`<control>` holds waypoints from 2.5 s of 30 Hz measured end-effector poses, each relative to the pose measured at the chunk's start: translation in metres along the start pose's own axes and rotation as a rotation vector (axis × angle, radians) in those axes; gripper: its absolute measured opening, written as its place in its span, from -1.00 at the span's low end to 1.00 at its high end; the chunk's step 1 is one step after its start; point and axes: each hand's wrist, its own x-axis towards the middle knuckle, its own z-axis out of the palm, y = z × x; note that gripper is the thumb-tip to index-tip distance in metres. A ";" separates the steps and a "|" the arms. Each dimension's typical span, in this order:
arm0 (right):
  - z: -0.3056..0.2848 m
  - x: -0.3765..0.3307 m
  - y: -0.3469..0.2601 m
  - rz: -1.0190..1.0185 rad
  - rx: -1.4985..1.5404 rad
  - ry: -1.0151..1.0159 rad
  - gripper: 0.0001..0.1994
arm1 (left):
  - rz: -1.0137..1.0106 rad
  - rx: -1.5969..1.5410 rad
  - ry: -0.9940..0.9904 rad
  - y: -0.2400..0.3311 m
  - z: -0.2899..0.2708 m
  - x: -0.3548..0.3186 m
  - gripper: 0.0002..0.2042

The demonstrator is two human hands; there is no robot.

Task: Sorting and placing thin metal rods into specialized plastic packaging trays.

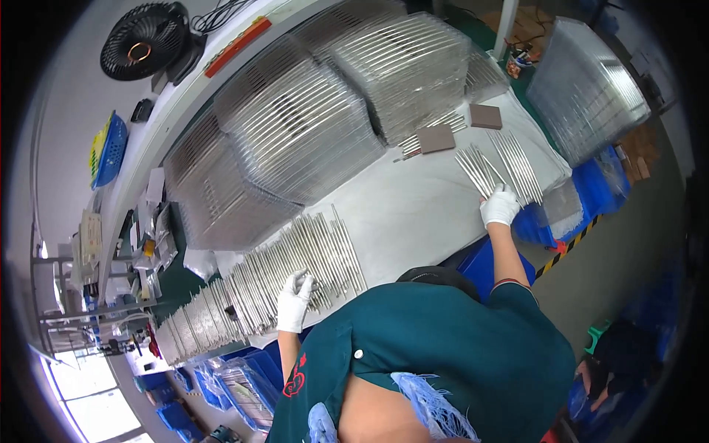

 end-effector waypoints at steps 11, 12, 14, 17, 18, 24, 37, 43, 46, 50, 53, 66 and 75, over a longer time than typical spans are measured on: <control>0.021 0.032 -0.001 -0.336 -0.400 -0.004 -0.21 | -0.019 0.377 0.018 0.001 -0.002 -0.025 -0.62; 0.034 0.047 0.012 -0.346 -0.439 -0.003 -0.22 | 0.010 0.389 0.053 -0.005 -0.004 -0.030 -0.61; 0.056 0.075 0.038 -0.328 -0.442 -0.008 -0.20 | -0.030 0.366 0.090 -0.019 -0.004 -0.037 -0.60; 0.060 0.097 0.050 -0.345 -0.452 -0.062 -0.24 | -0.083 0.334 0.116 -0.036 -0.006 -0.045 -0.59; 0.064 0.099 0.053 -0.331 -0.388 -0.016 -0.26 | -0.113 0.291 0.110 -0.036 -0.007 -0.049 -0.60; 0.064 0.044 0.012 -0.456 -0.538 0.084 -0.33 | -0.194 0.274 0.129 -0.051 -0.015 -0.072 -0.61; 0.061 0.102 0.016 -0.263 -0.248 -0.131 -0.25 | -0.151 0.042 0.501 -0.080 -0.082 -0.089 -0.65; 0.100 0.079 0.039 -0.328 -0.061 -0.089 -0.41 | -0.141 0.067 0.678 -0.141 -0.161 -0.096 -0.62; 0.106 0.045 0.018 -0.246 -0.039 -0.141 -0.41 | -0.195 0.196 0.682 -0.170 -0.206 -0.096 -0.58; 0.110 -0.006 -0.036 -0.230 0.011 -0.178 -0.42 | -0.225 0.295 0.803 -0.225 -0.279 -0.092 -0.59; 0.105 -0.049 -0.071 -0.211 0.045 -0.206 -0.44 | -0.251 0.511 0.889 -0.288 -0.348 -0.073 -0.62; 0.070 -0.123 -0.159 -0.103 0.219 -0.271 -0.49 | -0.776 0.536 0.857 -0.366 -0.579 0.004 -0.25; 0.032 -0.139 -0.174 -0.051 0.315 -0.361 -0.53 | -0.890 0.629 0.661 -0.349 -0.605 0.010 -0.28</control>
